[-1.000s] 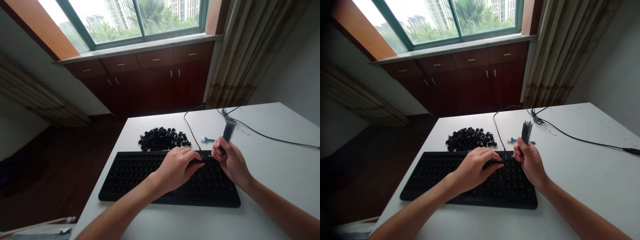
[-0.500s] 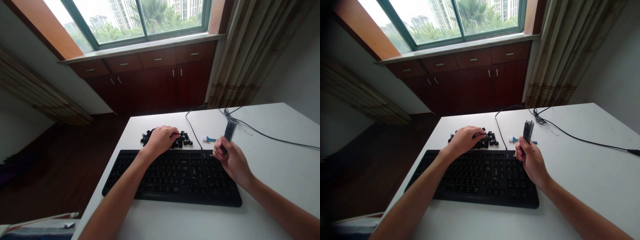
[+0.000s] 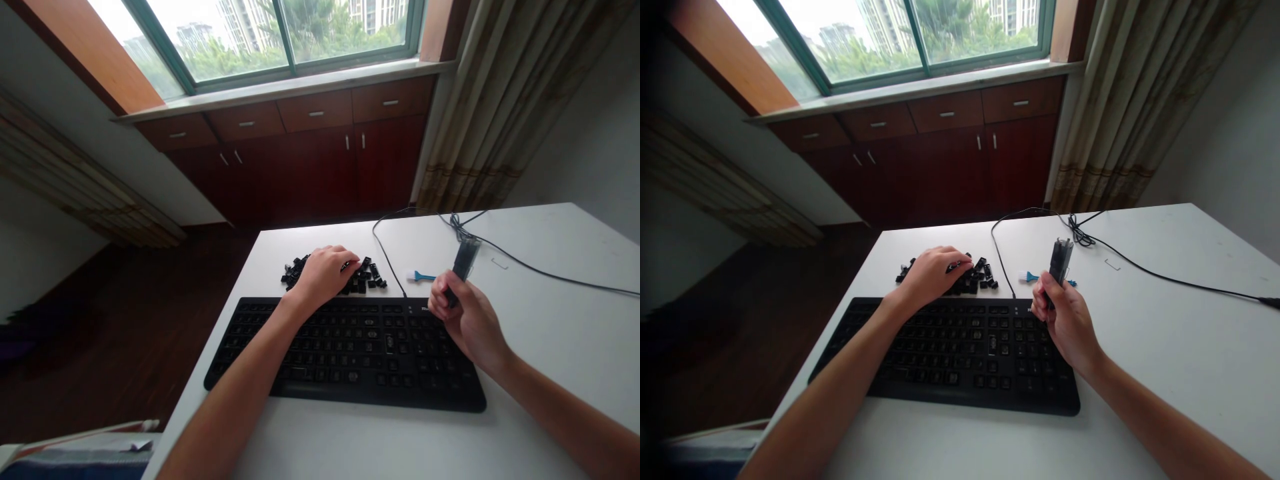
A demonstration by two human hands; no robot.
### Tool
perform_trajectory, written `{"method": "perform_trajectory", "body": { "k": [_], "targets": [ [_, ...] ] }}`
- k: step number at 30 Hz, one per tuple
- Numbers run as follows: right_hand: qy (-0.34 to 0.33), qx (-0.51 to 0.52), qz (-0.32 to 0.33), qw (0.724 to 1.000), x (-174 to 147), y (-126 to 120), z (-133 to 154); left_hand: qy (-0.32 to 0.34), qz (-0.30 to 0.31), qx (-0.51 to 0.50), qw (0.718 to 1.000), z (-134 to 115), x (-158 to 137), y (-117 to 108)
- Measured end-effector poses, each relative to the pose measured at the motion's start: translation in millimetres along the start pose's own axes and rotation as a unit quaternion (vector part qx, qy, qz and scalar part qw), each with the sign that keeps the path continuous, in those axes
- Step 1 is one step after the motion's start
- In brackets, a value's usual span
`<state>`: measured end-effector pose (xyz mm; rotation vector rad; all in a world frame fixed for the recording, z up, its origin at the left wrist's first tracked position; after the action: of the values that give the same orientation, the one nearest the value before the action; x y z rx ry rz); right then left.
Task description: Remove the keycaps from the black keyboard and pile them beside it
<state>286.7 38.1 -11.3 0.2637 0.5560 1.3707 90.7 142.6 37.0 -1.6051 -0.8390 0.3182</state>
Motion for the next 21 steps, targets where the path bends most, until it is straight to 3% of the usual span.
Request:
{"method": "perform_trajectory", "body": {
  "k": [6, 11, 15, 21],
  "targets": [
    [-0.020, 0.002, 0.009, 1.000, 1.4, -2.4, 4.4, 0.044, -0.024, -0.046, 0.998, -33.8, -1.0, -16.2],
    [-0.041, -0.011, 0.025, 0.999, 0.1, -1.0, 10.4, 0.060, -0.027, -0.154, 0.986, -69.4, -3.7, -16.7],
    [-0.056, -0.021, 0.045, 0.997, -1.4, 2.8, 16.9, 0.074, -0.014, -0.232, 0.970, -101.5, -17.0, -1.3],
    [0.006, -0.037, 0.065, 0.997, 7.6, 3.4, 18.9, 0.135, 0.045, -0.177, 0.974, -144.7, -52.4, 31.2]
  ]
}}
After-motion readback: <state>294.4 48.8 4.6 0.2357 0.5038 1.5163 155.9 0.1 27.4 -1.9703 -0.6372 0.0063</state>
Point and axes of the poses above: each hand's wrist, its own x-axis towards the middle knuckle, its own y-axis out of the palm, z = x × y, the point moved 9 cm from there along x, towards the middle knuckle, and after that the axes turned 8 degrees about y, right-handed, at the moved point
